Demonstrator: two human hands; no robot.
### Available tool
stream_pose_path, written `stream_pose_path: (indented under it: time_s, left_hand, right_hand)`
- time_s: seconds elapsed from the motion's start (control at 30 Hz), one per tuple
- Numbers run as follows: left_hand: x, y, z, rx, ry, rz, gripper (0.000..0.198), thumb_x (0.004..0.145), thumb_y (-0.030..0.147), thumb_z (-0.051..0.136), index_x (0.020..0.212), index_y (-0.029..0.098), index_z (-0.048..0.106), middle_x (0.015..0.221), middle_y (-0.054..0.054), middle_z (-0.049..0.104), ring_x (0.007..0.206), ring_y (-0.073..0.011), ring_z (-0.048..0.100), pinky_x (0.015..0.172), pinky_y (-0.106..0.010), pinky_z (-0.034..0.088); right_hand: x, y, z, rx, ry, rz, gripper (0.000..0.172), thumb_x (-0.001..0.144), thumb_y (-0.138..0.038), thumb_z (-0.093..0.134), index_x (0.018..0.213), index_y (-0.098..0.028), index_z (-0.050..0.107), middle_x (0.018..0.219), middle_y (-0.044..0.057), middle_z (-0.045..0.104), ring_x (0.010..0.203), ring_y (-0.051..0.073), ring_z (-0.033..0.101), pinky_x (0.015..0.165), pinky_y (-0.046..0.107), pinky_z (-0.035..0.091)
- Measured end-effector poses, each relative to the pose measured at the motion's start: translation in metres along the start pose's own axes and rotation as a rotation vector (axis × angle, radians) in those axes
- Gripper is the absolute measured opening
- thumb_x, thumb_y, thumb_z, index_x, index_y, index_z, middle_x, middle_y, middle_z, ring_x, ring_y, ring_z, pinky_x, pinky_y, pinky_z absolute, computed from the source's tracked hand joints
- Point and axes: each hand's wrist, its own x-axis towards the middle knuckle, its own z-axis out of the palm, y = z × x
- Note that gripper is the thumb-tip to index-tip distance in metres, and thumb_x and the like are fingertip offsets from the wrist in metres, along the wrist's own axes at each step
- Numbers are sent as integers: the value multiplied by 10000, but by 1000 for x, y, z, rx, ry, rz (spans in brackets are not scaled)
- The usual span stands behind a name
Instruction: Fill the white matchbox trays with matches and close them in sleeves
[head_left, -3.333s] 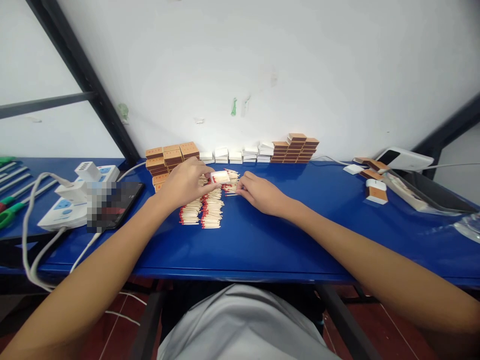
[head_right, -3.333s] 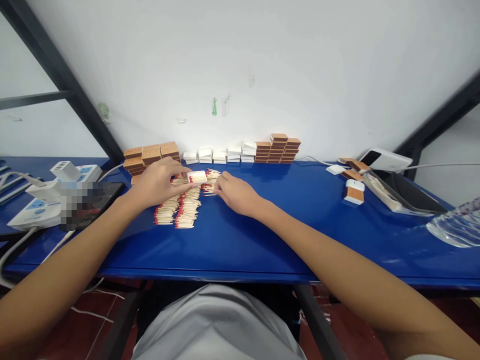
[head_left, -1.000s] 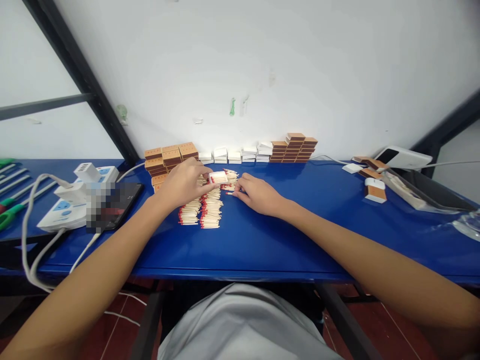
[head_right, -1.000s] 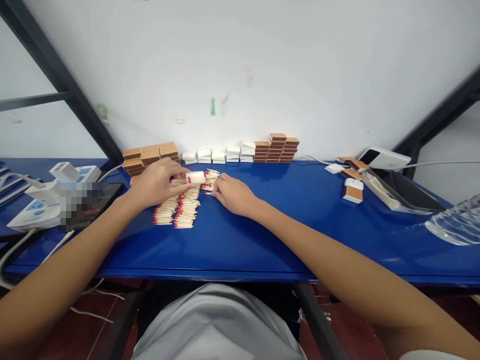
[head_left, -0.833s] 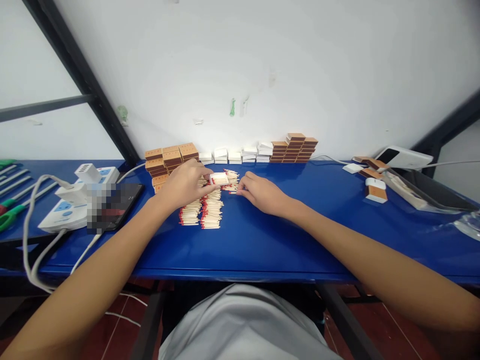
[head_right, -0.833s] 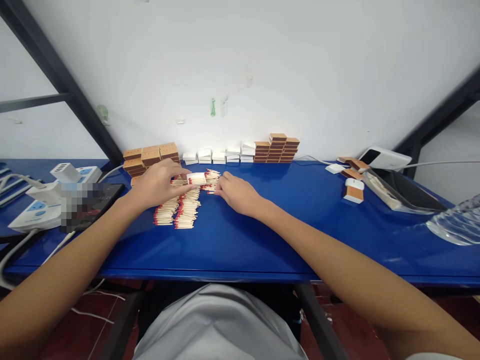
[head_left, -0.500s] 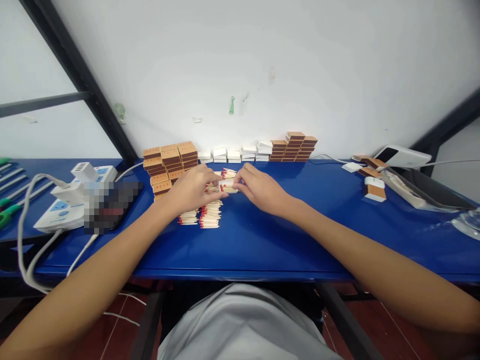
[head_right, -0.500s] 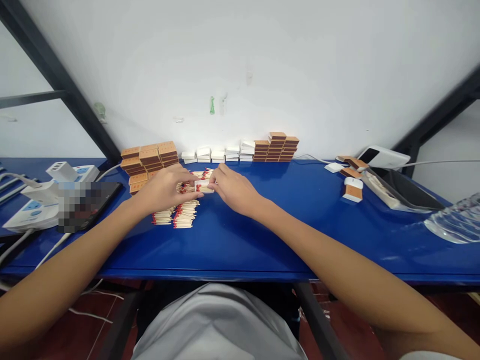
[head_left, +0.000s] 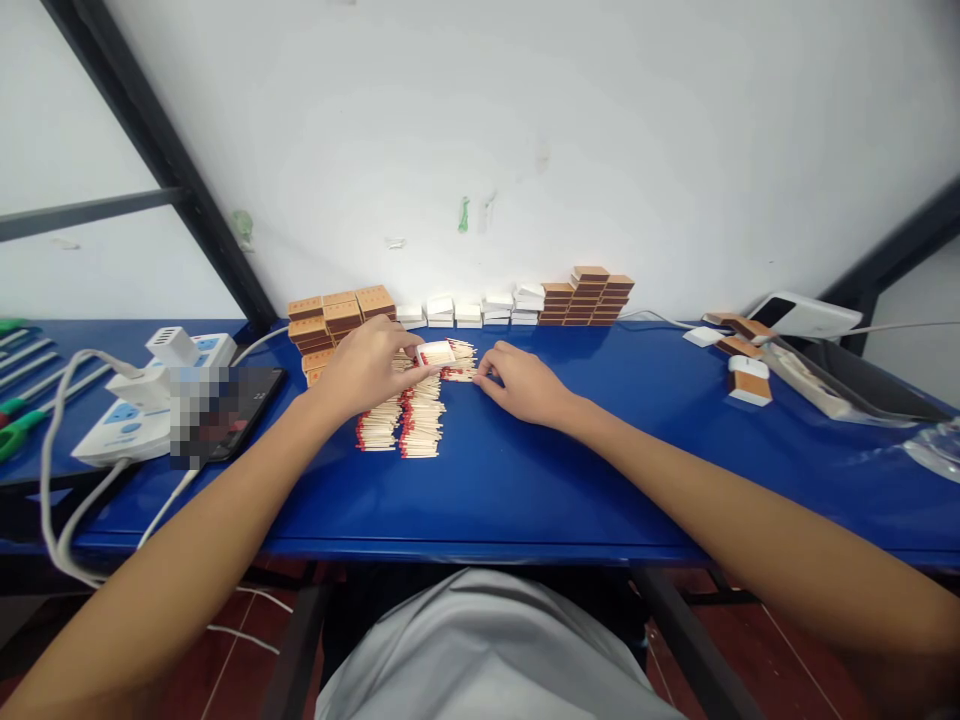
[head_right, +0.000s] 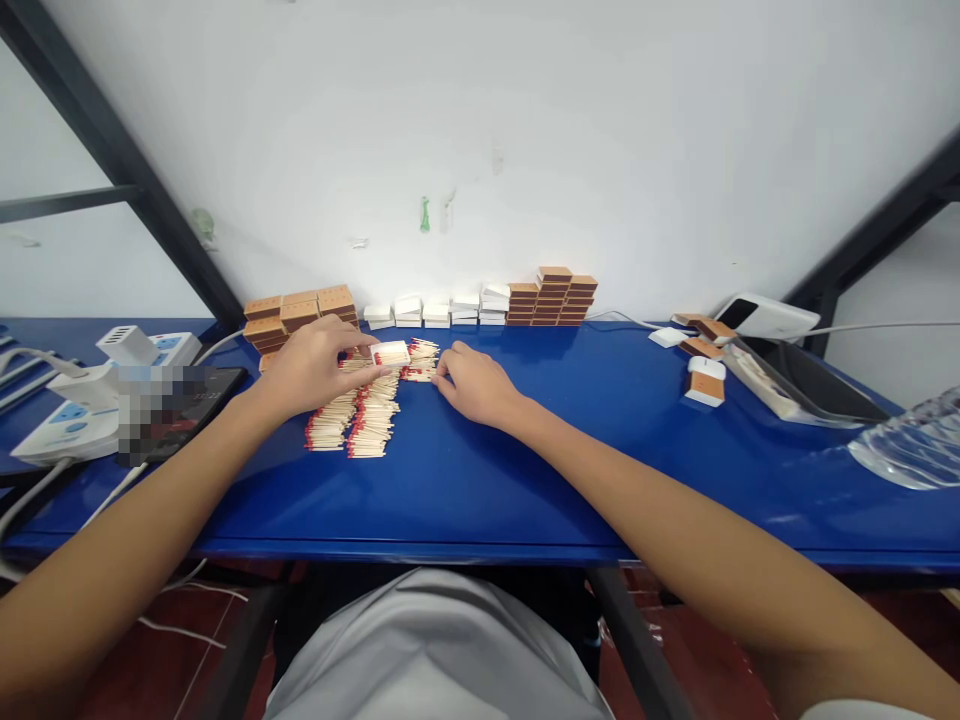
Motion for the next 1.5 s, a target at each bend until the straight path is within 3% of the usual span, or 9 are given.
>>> stream_pose_path:
  time_s: [0.33,0.77,1.0,1.2,1.37,1.5]
  left_hand:
    - [0,-1,3,-8,-8,-1,407,942,567,728,1042,182,813,964,-123,764,969,-301,656,839,-412,510]
    - [0,2,3,-12,-62,-14,383,955,534,710,1058,179,809,995,-129,779,987,-313,681,817,-406,505]
    - [-1,9,7,-34,-90,47,338,945,510,736,985,179,795,879,-105,739,925,-294,653,800,-392,485]
    - [0,22,11,-147,-91,158,397,962,565,726,1100,198,790,843,-67,722,899,-260,632,762,-355,456]
    - [0,12,9,-124,-49,80,392,951,573,729,967,187,798,850,-80,738,869,-259,649,776,-368,472]
    - [1,2,2,-64,3,14,378,948,557,729,892,188,791,914,-105,765,919,-278,673,787,-378,482]
  right_hand:
    - [-5,3,-10,6,-100,-58,68,1046,-245,623,1009,-205,664,1090,72,644,877,203,634,770,313,438]
    - [-1,5,-9,-11,-122,-48,99,1064,-258,599,1011,-197,656,1091,81,647,864,209,631,753,317,433]
    - [-7,-4,-26,20,60,-127,105,1083,-265,550,1068,-200,632,1106,95,633,921,233,623,789,333,439]
    - [-8,-18,-20,12,64,-180,80,1077,-270,574,1089,-201,613,1142,92,641,883,214,615,740,318,404]
    - [-5,-3,-21,53,179,-162,100,1080,-277,561,1060,-202,625,1062,84,650,904,225,619,775,322,420]
    - [0,16,-14,23,98,-92,91,1046,-278,624,1042,-195,663,1069,86,642,899,226,626,782,329,438]
